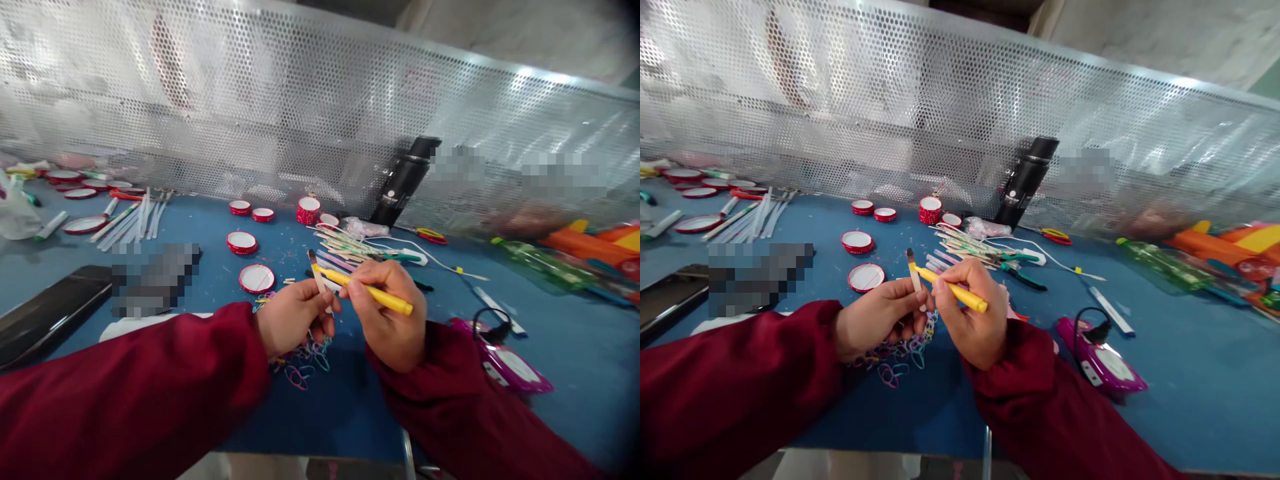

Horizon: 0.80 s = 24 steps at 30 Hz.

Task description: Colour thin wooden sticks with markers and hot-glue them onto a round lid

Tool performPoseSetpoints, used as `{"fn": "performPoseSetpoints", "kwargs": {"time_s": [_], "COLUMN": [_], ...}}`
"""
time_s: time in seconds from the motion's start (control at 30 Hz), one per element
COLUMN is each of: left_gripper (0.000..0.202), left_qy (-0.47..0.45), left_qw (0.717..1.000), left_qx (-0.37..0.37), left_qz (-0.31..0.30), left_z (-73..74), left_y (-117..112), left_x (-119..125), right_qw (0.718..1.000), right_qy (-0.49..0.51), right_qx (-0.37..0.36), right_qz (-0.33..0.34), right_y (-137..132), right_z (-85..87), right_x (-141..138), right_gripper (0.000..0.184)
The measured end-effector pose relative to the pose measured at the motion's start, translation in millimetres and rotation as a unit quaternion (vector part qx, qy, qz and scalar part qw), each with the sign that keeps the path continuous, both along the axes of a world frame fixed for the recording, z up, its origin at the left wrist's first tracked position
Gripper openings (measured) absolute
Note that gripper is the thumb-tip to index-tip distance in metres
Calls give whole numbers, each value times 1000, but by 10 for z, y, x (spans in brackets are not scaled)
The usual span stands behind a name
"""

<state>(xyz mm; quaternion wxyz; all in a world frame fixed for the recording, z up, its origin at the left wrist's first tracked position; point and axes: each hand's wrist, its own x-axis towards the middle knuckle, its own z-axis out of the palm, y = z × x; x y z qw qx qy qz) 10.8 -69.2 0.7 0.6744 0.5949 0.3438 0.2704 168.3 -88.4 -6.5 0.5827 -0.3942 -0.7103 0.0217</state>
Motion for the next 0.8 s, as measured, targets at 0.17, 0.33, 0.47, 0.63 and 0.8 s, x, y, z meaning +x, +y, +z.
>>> {"fn": "performPoseSetpoints", "kwargs": {"time_s": [0.17,0.33,0.47,0.63,0.8], "left_gripper": [21,21,20,19,20], "left_qy": [-3,4,6,-1,-1], "left_qw": [1000,1000,1000,1000,1000], "left_qx": [1,-8,-4,0,6], "left_qz": [-7,0,0,1,4], "left_z": [-13,22,34,16,13], "left_y": [0,-16,-9,11,14], "left_x": [-6,-6,-5,-7,-12], "right_qw": [1000,1000,1000,1000,1000], "right_qy": [7,17,5,8,9], "right_qx": [4,-2,-5,-8,-1], "right_qz": [11,1,7,2,-17], "right_y": [9,-4,-1,6,0], "right_z": [-8,-5,-14,-29,-20], "right_x": [0,-3,-1,3,-7], "right_gripper": [5,4,6,5,5]}}
